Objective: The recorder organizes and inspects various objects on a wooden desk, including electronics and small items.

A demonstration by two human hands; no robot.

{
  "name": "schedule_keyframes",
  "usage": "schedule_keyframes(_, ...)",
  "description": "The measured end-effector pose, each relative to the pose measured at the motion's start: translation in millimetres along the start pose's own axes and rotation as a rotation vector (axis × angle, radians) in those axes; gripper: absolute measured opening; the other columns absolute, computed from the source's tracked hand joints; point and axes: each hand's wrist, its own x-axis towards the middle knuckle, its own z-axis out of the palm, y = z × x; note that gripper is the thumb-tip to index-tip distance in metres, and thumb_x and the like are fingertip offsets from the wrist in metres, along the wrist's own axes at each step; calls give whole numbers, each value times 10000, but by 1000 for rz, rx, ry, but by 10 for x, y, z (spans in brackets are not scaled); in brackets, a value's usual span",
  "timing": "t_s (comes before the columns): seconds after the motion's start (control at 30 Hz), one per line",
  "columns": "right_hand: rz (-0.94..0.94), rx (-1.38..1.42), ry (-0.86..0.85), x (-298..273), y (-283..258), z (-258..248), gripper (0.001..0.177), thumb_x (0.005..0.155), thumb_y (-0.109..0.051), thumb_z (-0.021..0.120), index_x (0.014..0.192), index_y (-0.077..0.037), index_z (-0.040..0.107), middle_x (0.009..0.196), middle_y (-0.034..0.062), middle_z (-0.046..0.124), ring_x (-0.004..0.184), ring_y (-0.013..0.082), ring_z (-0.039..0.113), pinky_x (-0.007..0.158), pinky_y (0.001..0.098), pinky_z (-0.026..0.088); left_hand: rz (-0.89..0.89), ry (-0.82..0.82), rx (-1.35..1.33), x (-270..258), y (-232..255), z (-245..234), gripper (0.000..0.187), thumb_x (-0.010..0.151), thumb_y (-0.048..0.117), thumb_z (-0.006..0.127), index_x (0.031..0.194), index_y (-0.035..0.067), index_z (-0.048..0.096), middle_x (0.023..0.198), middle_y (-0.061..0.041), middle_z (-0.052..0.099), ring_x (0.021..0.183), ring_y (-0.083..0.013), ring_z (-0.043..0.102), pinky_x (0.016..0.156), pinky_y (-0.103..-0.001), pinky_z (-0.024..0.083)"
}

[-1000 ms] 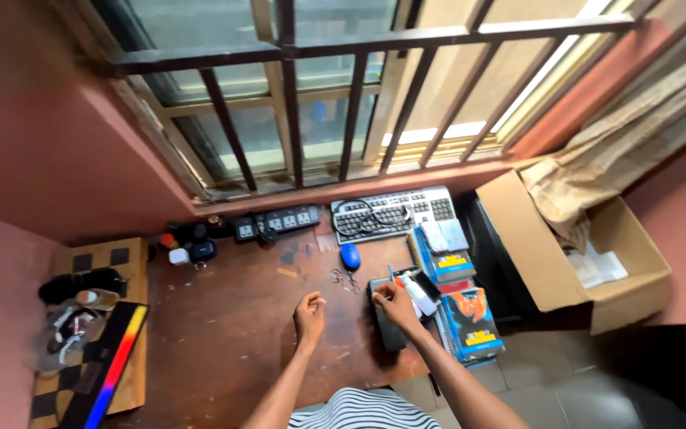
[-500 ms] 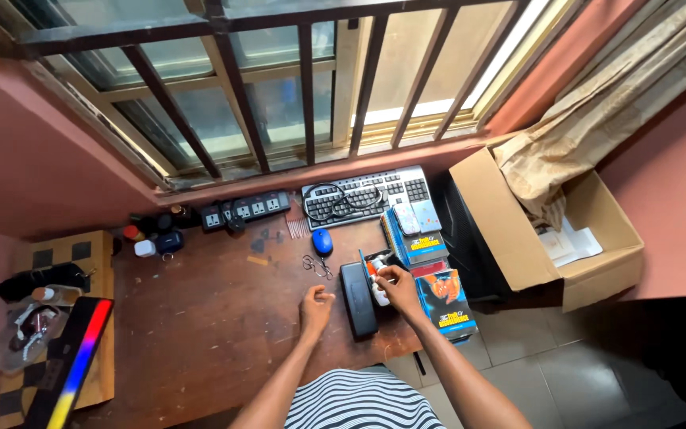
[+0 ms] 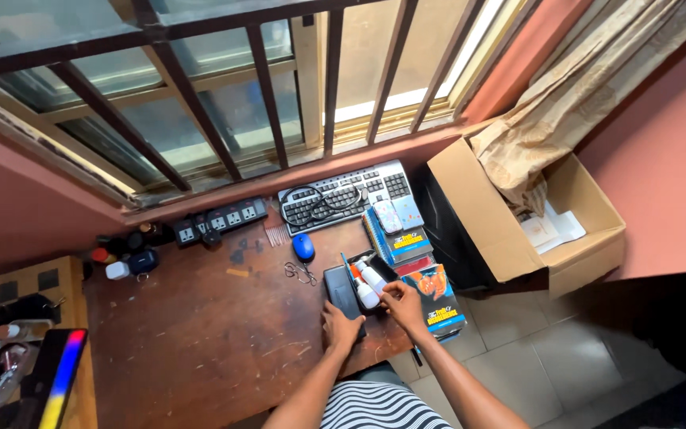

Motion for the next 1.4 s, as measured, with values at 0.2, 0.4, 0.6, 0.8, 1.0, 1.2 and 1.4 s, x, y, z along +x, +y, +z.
schedule_keyframes(0.2, -2, -12, -21, -73, 58, -46, 179, 848, -123, 767, 988, -22, 721, 781, 34, 731, 668, 101, 699, 555, 253, 546, -33, -21, 95, -94, 216, -122, 1061, 691, 373, 940, 1446, -3, 296, 1345, -308, 536, 1149, -477, 631, 958, -517, 544)
schedule_keyframes(0.4, -14, -30, -17, -63, 221, -31, 159, 847, -114, 758, 971, -22, 720, 764, 35, 735, 657, 93, 706, 546, 252, 546, -32, -7, 115, -161, 343, -225, 1028, 734, 342, 888, 1450, -46, 260, 1214, -290, 631, 1060, -461, 676, 908, -516, 567)
schedule_keyframes(0.6, 104, 23, -5, -84, 502, 46, 113, 861, -84, 740, 923, 8, 718, 754, 66, 750, 615, 114, 698, 539, 256, 533, -69, -11, 111, -121, 274, -221, 921, 752, 350, 866, 1401, -29, 333, 1186, -264, 662, 1057, -448, 686, 901, -517, 573)
schedule_keyframes(0.8, 232, 254, 39, -19, 744, 115, 120, 904, -91, 726, 903, 18, 676, 745, 107, 733, 585, 153, 683, 502, 272, 531, -38, 23, 100, -28, 221, -365, 976, 738, 349, 865, 1442, -17, 297, 1171, -275, 663, 1050, -464, 679, 897, -527, 564)
schedule_keyframes(1.0, 301, 236, 68, 77, 880, 220, 128, 911, -103, 722, 902, 12, 666, 744, 118, 729, 565, 162, 671, 480, 292, 539, -42, 48, 83, 86, 299, -564, 933, 730, 351, 858, 1412, -9, 334, 1189, -276, 662, 1063, -462, 679, 912, -526, 562)
schedule_keyframes(1.2, 295, 227, 56, 56, 834, 198, 134, 909, -104, 725, 895, 21, 680, 752, 120, 738, 564, 157, 680, 478, 284, 542, -14, 35, 102, 391, 423, -603, 955, 742, 350, 855, 1426, -32, 309, 1212, -281, 647, 1094, -460, 664, 922, -518, 558)
schedule_keyframes(1.4, 331, 243, 96, 5, 895, 119, 136, 903, -108, 733, 877, 11, 672, 731, 122, 722, 547, 168, 662, 465, 298, 523, 9, 45, 122, 607, 567, -603, 946, 755, 352, 850, 1421, -35, 301, 1209, -279, 646, 1082, -455, 668, 916, -519, 558)
